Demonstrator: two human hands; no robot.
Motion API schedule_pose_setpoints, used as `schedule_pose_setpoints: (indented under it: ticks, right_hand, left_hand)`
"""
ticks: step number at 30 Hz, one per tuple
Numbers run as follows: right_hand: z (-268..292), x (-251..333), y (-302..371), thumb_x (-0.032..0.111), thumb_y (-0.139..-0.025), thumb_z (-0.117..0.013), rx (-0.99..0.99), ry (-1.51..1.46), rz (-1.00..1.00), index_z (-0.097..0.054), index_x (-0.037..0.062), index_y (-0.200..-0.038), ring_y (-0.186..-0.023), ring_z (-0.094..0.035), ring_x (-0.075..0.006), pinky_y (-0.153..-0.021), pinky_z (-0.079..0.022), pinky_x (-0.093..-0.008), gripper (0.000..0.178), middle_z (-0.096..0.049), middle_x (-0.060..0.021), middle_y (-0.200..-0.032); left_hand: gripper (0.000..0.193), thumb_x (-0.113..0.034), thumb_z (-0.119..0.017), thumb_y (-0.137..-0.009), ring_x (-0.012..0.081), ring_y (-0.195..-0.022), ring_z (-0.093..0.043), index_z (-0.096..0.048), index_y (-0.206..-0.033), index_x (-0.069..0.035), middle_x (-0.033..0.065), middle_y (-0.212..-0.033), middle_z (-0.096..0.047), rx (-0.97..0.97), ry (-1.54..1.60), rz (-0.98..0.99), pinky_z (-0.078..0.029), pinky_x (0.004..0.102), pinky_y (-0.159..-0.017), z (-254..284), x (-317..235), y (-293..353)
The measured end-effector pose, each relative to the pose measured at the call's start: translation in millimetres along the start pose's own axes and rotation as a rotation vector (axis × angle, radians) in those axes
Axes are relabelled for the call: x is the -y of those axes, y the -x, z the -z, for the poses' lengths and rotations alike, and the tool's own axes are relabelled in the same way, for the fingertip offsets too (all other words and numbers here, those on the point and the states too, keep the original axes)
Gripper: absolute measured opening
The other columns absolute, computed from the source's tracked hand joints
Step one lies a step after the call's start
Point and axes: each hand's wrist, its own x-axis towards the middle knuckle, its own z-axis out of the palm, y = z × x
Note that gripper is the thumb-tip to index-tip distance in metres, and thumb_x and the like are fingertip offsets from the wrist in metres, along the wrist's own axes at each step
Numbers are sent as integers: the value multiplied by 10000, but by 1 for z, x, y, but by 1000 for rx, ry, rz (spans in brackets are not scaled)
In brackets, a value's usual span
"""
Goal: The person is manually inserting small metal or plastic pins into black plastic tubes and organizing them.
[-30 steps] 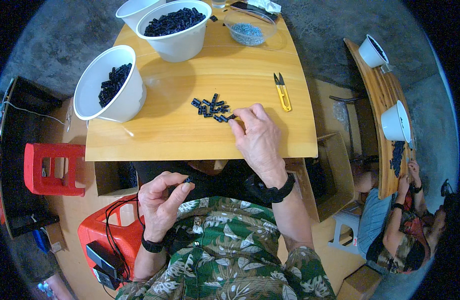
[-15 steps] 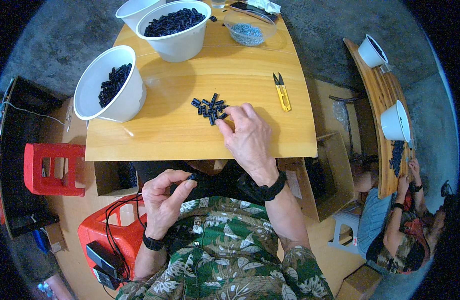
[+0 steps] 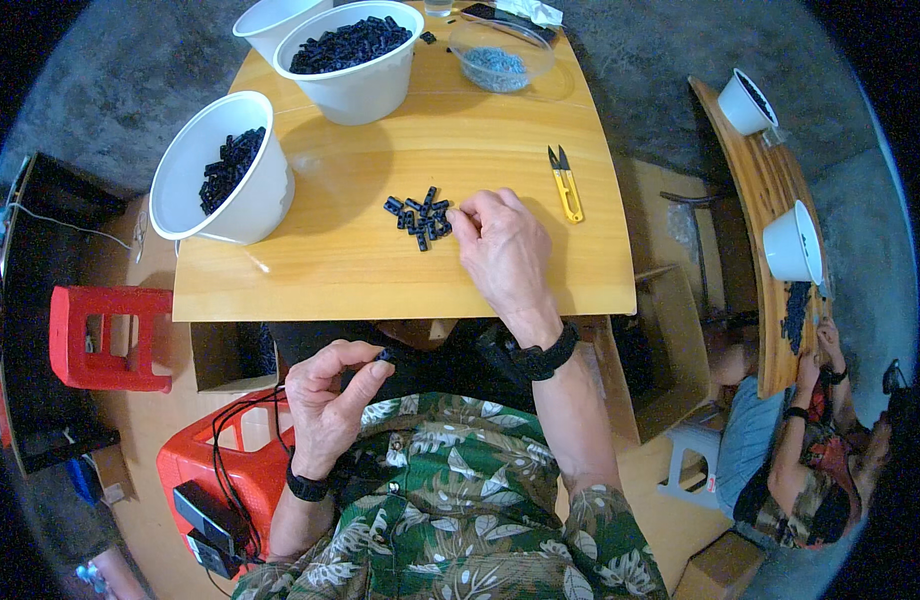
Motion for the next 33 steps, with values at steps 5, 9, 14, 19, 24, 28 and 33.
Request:
schedule_pose_setpoints:
  ticks: [5, 9, 14, 19, 24, 28, 33]
  right_hand:
    - [-2, -6, -1, 152, -861, -696, 0, 34, 7, -664, 47, -833, -759, -645, -328, -680, -507, -430, 114, -646, -122, -828]
    - [2, -9, -1, 118, -856, -679, 8, 31, 24, -654, 37, -817, -752, -641, -332, -676, -506, -435, 94, -642, -125, -808]
    - [13, -17, 4, 51, -847, -661, 36, -61, -14, -654, 9, -829, -723, -645, -302, -658, -513, -398, 46, -641, -137, -802]
    - [20, -26, 6, 1, -841, -657, 51, -298, -82, -693, -15, -928, -705, -651, -254, -650, -518, -332, 95, -652, -145, -824]
    - [29, -19, 3, 11, -841, -663, 114, -165, 31, -700, -7, -939, -739, -650, -273, -690, -528, -354, 107, -649, -144, -834]
    - [27, -24, 1, 24, -854, -647, 134, -10, 128, -686, 5, -912, -783, -642, -323, -730, -529, -401, 72, -636, -152, -846]
    - [21, -23, 1, 21, -882, -611, 93, 89, 156, -646, 1, -872, -788, -636, -349, -721, -520, -419, 42, -628, -157, -874]
  left_hand:
    - [114, 2, -744, -832, 108, -743, -605, -714, -941, 16, 48, -805, -679, 7, 5, 1, -480, 239, -685, 0, 0, -1]
    - [110, 5, -743, -832, 101, -727, -595, -714, -937, 15, 43, -802, -677, 7, -17, -10, -474, 237, -676, 0, 0, -1]
    - [107, 4, -743, -835, 95, -717, -591, -713, -937, 14, 40, -799, -677, 8, 3, 8, -473, 235, -670, 1, 3, -1]
    - [114, 4, -743, -836, 92, -723, -597, -712, -945, 14, 41, -801, -682, 5, 7, -2, -475, 230, -672, 1, 3, -1]
    - [121, 0, -746, -837, 91, -731, -601, -711, -952, 16, 47, -822, -689, 14, -13, -2, -478, 229, -677, 1, 3, -1]
    - [119, -1, -743, -842, 90, -741, -602, -712, -956, 16, 44, -830, -689, 6, 18, 14, -480, 228, -688, 1, 3, 0]
    - [115, 2, -739, -846, 90, -755, -604, -712, -957, 17, 44, -837, -688, 7, 53, 35, -482, 228, -702, 0, 4, 0]
